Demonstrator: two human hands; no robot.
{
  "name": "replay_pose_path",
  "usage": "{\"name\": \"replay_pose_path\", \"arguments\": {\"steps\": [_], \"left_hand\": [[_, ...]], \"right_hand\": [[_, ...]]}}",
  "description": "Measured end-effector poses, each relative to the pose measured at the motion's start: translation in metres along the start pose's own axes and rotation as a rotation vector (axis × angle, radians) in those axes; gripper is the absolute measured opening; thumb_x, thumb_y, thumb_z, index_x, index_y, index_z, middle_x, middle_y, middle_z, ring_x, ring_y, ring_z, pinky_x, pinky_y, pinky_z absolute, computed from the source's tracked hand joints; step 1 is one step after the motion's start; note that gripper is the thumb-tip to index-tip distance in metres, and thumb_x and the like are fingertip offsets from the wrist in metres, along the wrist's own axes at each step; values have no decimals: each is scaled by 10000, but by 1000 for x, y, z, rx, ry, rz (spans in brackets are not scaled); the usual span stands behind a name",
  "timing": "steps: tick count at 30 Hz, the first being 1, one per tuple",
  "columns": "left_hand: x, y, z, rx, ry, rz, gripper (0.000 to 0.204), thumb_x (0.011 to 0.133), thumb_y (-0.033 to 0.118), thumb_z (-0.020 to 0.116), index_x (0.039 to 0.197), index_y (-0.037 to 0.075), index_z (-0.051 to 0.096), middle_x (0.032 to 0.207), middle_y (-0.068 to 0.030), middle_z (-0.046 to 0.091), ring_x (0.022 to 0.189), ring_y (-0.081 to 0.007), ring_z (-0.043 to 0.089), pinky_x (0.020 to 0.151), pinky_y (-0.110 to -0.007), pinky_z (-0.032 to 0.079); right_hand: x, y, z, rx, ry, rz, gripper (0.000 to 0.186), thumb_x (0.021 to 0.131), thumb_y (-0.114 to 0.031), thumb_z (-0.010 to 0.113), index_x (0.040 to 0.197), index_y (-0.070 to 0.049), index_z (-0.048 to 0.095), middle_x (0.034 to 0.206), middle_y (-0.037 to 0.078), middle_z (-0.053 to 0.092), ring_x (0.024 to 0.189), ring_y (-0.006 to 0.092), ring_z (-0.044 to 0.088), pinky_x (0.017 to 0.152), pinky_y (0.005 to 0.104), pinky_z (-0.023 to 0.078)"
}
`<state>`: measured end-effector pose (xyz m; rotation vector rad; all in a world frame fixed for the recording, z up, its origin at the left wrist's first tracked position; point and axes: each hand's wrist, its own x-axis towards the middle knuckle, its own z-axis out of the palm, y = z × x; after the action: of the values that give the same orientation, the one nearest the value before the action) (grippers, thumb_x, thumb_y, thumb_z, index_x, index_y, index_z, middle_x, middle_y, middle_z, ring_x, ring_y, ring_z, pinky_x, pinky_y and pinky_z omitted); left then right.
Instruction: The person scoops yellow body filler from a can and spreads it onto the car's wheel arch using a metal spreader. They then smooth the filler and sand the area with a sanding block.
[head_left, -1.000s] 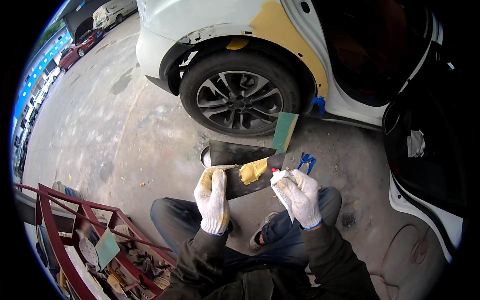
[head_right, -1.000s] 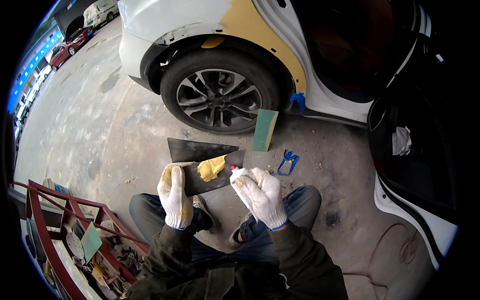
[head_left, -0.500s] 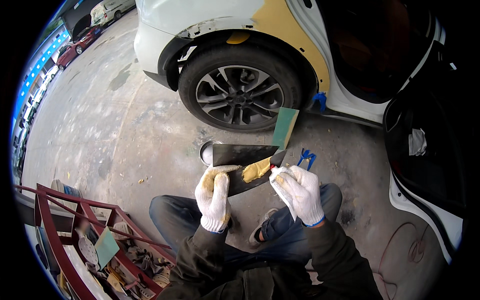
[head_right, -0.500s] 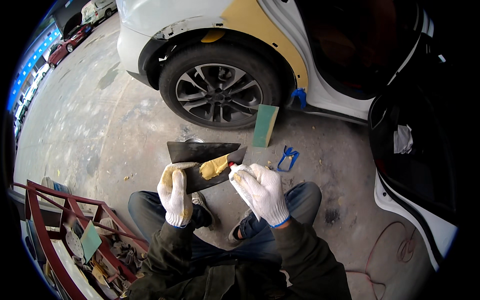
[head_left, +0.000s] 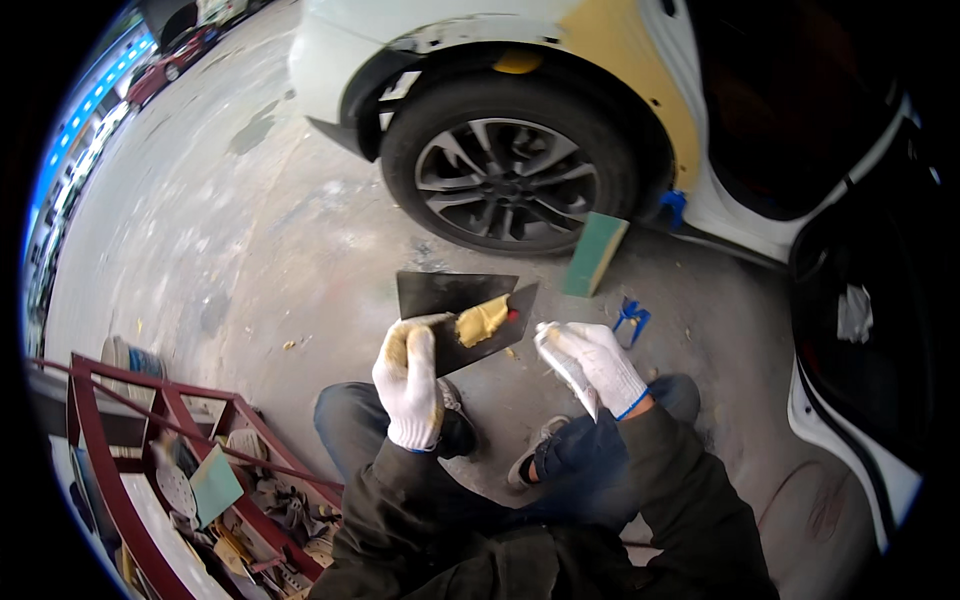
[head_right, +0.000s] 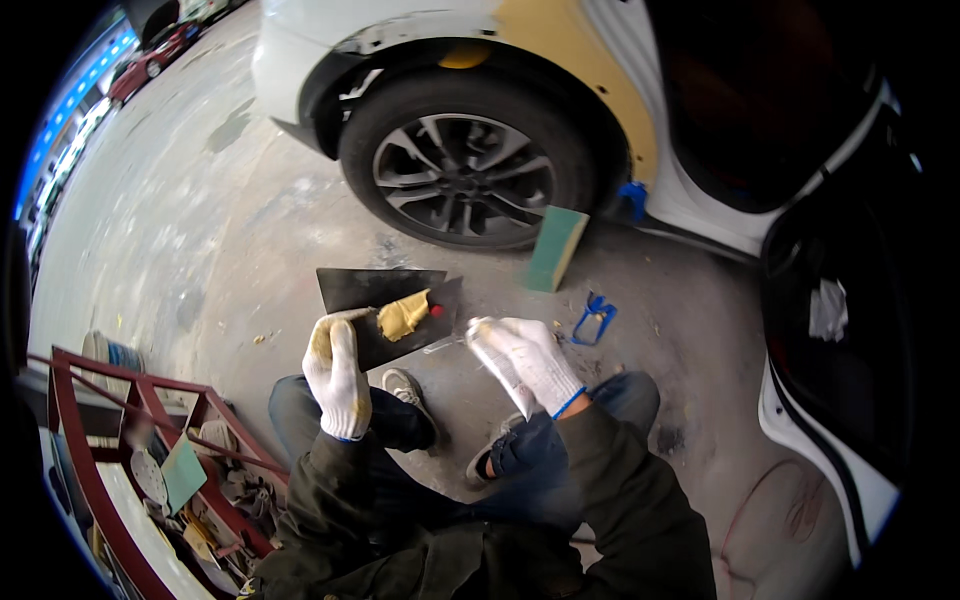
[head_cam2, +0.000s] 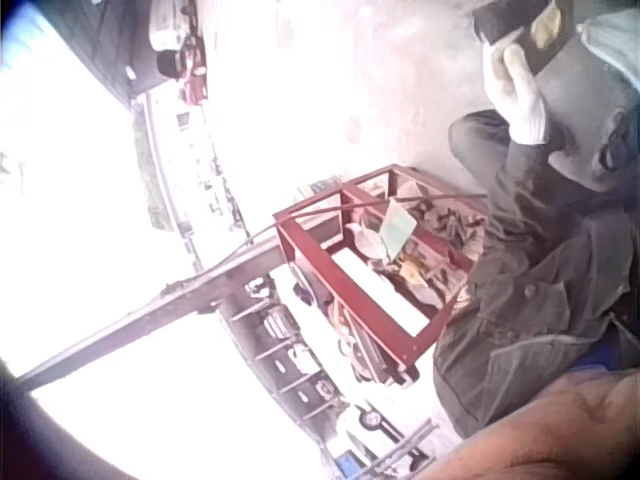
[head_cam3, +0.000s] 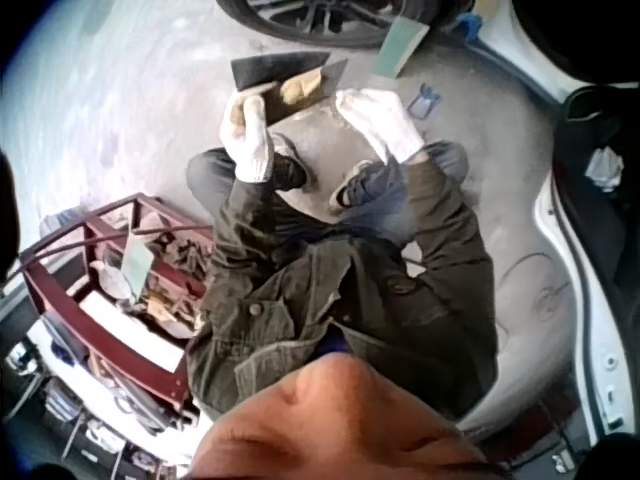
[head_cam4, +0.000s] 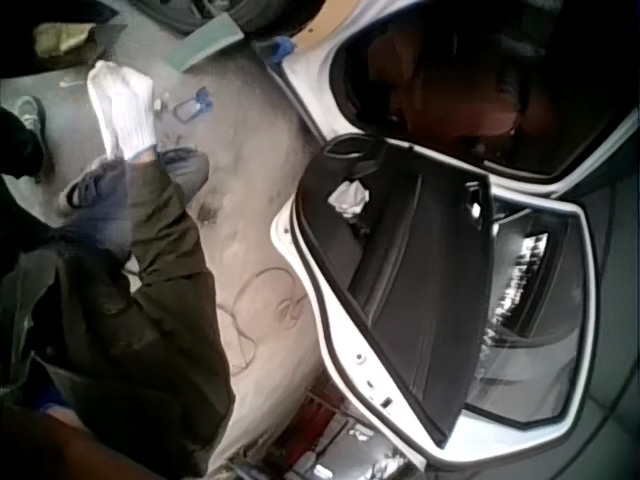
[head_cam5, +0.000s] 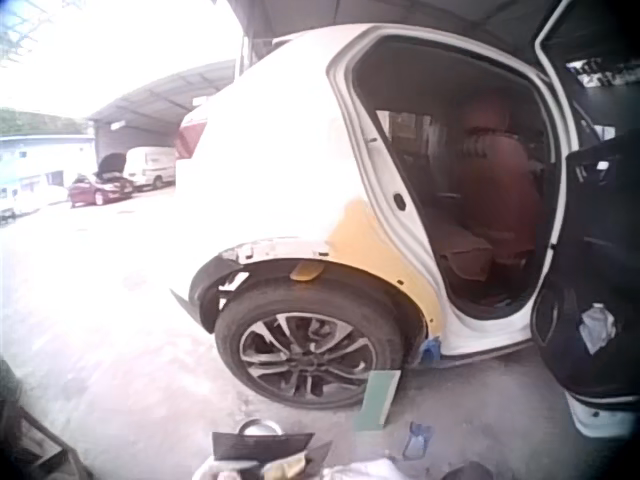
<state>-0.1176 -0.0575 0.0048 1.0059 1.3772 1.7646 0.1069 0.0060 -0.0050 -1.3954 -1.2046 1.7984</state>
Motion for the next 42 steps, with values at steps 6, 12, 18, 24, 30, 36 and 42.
{"name": "replay_pose_path", "arguments": {"steps": [6, 12, 18, 24, 30, 36, 42], "left_hand": [[32, -32, -74, -357, 415, -305, 222, 1014, 236, 593, 1092, 34, 641, 1000, -51, 685, 860, -145, 656, 799, -278, 535], [19, -38, -102, -337, 402, -320, 320, 1047, 288, 504, 1070, -3, 635, 960, -80, 676, 840, -152, 650, 756, -279, 535], [15, -62, -123, 779, 24, 242, 261, 840, -38, 514, 1064, 0, 643, 965, -229, 642, 892, -400, 634, 787, -456, 515], [21, -49, -118, -373, 56, -501, 344, 1013, 341, 580, 1066, 11, 661, 960, 19, 637, 874, -63, 540, 799, -252, 460], [3, -49, -91, -242, -250, -400, 393, 1004, 377, 581, 978, -10, 636, 892, 14, 602, 848, -81, 500, 768, -281, 438], [-13, -7, -60, -51, -571, -425, 361, 1002, 390, 576, 978, 37, 651, 801, 26, 554, 719, -68, 452, 638, -274, 406], [-22, -17, -44, -359, -3, -405, 275, 1010, 208, 588, 1132, -23, 672, 1072, -79, 696, 960, -126, 634, 859, -264, 503]], "right_hand": [[143, 114, -4, 182, 150, 62, 327, 974, -335, 620, 1114, -42, 654, 990, 75, 660, 995, 172, 635, 820, 312, 521], [281, 187, 50, 581, 218, 139, 269, 957, -196, 598, 1191, -65, 568, 1124, 91, 615, 1087, 242, 612, 923, 401, 522], [303, 176, 88, 650, -87, 113, 270, 968, -186, 563, 1183, -25, 576, 1133, 139, 625, 1080, 264, 626, 929, 407, 520], [192, 69, 154, 646, -502, 301, 281, 978, -177, 527, 1175, 16, 583, 1142, 186, 636, 1073, 286, 640, 934, 413, 518], [117, 23, 117, 166, -735, 49, 244, 977, -196, 540, 1113, 2, 577, 1015, 101, 582, 930, 197, 563, 811, 330, 463], [87, 35, 21, 136, -732, -126, 233, 964, -67, 510, 1170, 1, 594, 1087, 137, 647, 1008, 235, 637, 883, 371, 513], [41, 104, -20, 468, -107, -99, 334, 1011, -238, 566, 1269, -28, 596, 910, 8, 591, 745, 129, 578, 626, 274, 477]]}}
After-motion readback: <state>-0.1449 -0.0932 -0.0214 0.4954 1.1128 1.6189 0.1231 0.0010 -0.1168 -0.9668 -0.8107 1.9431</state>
